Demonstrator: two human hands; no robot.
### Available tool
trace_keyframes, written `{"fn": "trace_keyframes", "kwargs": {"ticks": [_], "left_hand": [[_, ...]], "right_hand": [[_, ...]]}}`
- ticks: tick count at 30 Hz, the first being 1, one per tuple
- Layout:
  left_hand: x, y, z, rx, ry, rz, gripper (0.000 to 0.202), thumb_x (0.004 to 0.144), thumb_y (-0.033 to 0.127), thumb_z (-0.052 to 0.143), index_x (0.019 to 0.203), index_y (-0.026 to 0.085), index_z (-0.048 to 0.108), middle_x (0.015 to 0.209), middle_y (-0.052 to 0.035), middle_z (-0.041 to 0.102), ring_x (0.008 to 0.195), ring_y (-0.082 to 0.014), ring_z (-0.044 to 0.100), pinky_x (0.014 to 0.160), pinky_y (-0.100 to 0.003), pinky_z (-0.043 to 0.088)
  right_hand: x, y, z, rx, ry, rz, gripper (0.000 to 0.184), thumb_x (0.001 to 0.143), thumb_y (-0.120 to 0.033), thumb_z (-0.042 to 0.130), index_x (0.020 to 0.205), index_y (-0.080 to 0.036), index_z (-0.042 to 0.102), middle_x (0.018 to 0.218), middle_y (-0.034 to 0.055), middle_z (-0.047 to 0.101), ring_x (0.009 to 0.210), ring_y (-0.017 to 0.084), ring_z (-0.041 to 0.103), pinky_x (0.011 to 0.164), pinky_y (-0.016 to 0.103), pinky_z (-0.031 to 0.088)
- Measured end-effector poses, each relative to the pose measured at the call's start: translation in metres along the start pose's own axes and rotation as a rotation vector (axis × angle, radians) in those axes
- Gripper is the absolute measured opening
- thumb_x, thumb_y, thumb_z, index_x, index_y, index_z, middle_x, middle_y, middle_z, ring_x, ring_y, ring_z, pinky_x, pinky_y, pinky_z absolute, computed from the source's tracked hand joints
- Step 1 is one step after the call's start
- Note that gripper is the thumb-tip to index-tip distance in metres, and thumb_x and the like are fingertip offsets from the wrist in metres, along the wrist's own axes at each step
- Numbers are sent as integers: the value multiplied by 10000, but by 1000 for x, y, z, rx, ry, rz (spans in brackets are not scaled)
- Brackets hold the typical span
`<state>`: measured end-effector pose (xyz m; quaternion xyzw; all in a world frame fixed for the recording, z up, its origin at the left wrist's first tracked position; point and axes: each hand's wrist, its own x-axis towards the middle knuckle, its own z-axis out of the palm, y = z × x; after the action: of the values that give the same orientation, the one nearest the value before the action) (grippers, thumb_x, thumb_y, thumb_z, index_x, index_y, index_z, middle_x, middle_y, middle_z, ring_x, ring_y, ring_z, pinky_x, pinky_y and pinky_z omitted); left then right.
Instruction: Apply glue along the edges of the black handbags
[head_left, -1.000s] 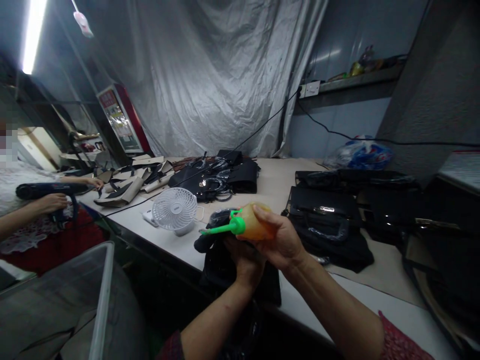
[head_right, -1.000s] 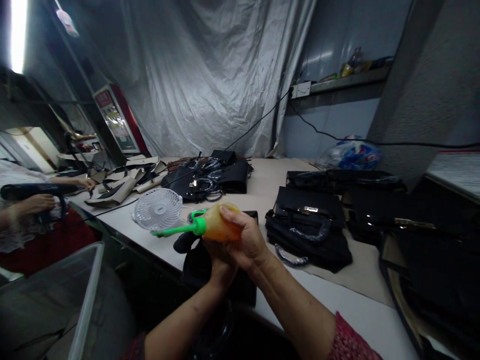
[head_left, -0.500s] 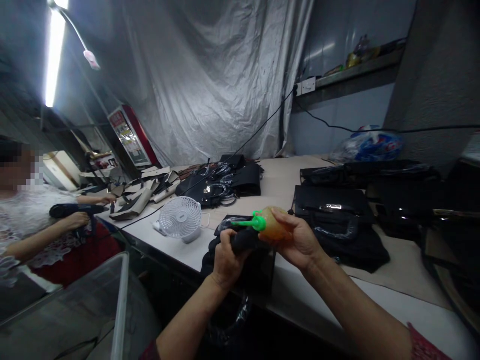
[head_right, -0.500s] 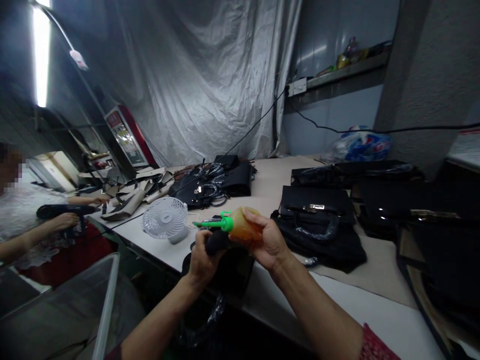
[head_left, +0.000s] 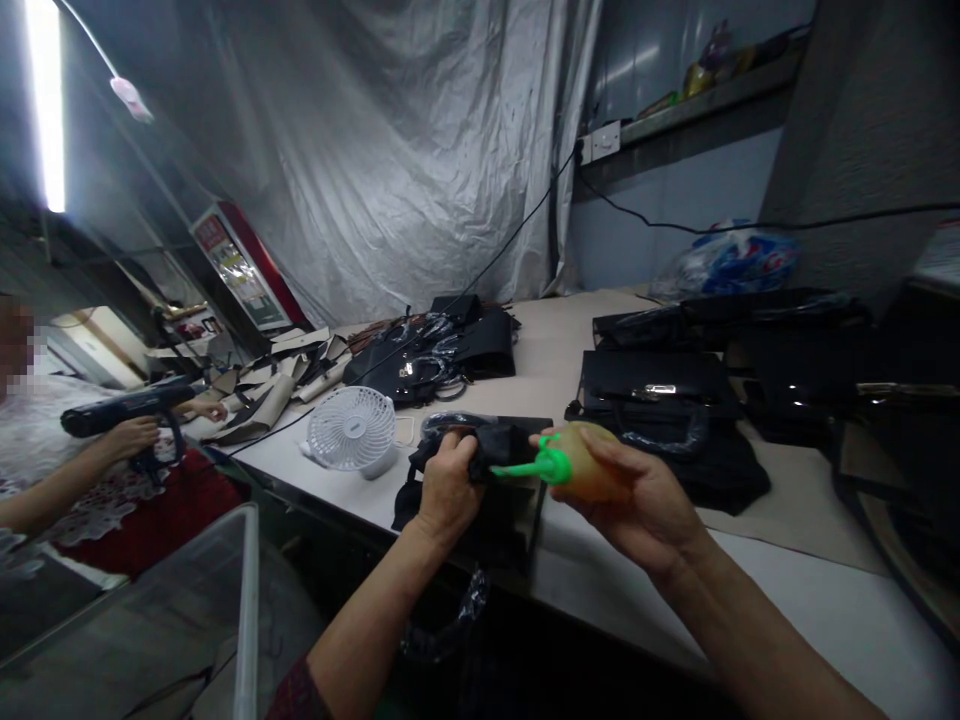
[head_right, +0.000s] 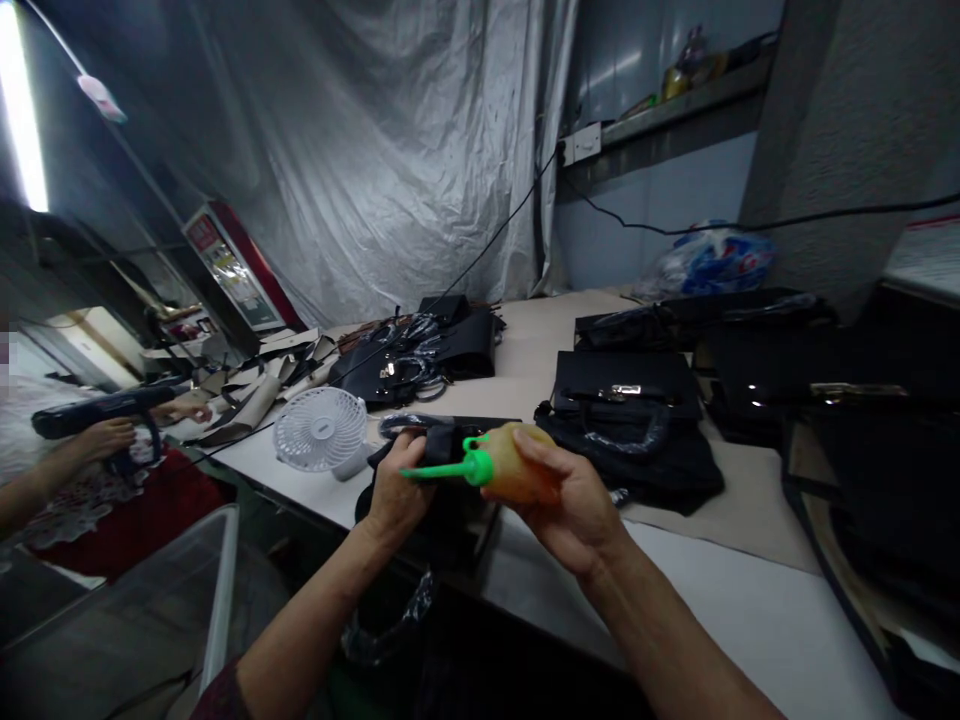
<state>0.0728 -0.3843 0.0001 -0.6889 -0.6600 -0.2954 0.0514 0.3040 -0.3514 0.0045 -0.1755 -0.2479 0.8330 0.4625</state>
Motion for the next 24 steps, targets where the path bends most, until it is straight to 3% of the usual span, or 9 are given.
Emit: {"fn": "trace_keyframes", "kwargs": {"ticks": [3, 6, 10, 15, 19, 24], "left_hand": [[1, 2, -1, -20, -21, 2, 231, 874, 105, 609, 1081, 191, 664, 1222, -133, 720, 1174, -292, 705, 983, -367, 570], [4, 7, 2, -13, -54, -26, 235, 875, 100, 602, 1085, 194, 650, 1164, -129, 750, 1141, -310, 722, 963, -388, 572], [8, 14, 4, 2, -139, -60, 191, 875, 108, 624, 1035, 210, 651, 1091, -108, 773, 1117, -315, 743, 935, -378, 572], [9, 17, 2, 26, -225, -154, 229, 893, 98, 608, 1102, 179, 659, 1085, -145, 790, 1065, -338, 770, 902, -399, 576], [12, 14, -1, -4, -276, -220, 257, 949, 270, 666, 1177, 152, 676, 1102, -167, 794, 1052, -354, 772, 903, -426, 586], [11, 4, -11, -310, -479, -64, 613, 756, 494, 891, 1269, 211, 710, 1302, -91, 761, 1231, -323, 696, 1068, -397, 540]], "right_hand": [[-20, 7, -28, 50, 66, 62, 427, 686, -365, 1015, 1011, -188, 803, 1144, 123, 780, 904, 261, 747, 683, 321, 668], [-30, 31, -42, 76, 89, 158, 451, 713, -332, 1007, 1053, -125, 795, 1126, 155, 778, 867, 260, 755, 670, 316, 671], [-17, 63, -41, 144, 111, 209, 415, 743, -270, 983, 1074, -126, 780, 1084, 119, 785, 843, 242, 755, 669, 328, 683], [0, 74, -37, 240, 112, 197, 314, 794, -228, 919, 1055, -175, 753, 1050, 58, 787, 815, 212, 759, 661, 321, 688], [-11, 74, -35, 258, 37, 233, 442, 849, -316, 876, 1215, -107, 743, 946, 93, 775, 847, 232, 765, 661, 314, 687], [-21, 69, -29, 225, -38, 238, 596, 756, -412, 963, 1221, -94, 766, 947, 108, 771, 825, 225, 748, 591, 262, 647]]}}
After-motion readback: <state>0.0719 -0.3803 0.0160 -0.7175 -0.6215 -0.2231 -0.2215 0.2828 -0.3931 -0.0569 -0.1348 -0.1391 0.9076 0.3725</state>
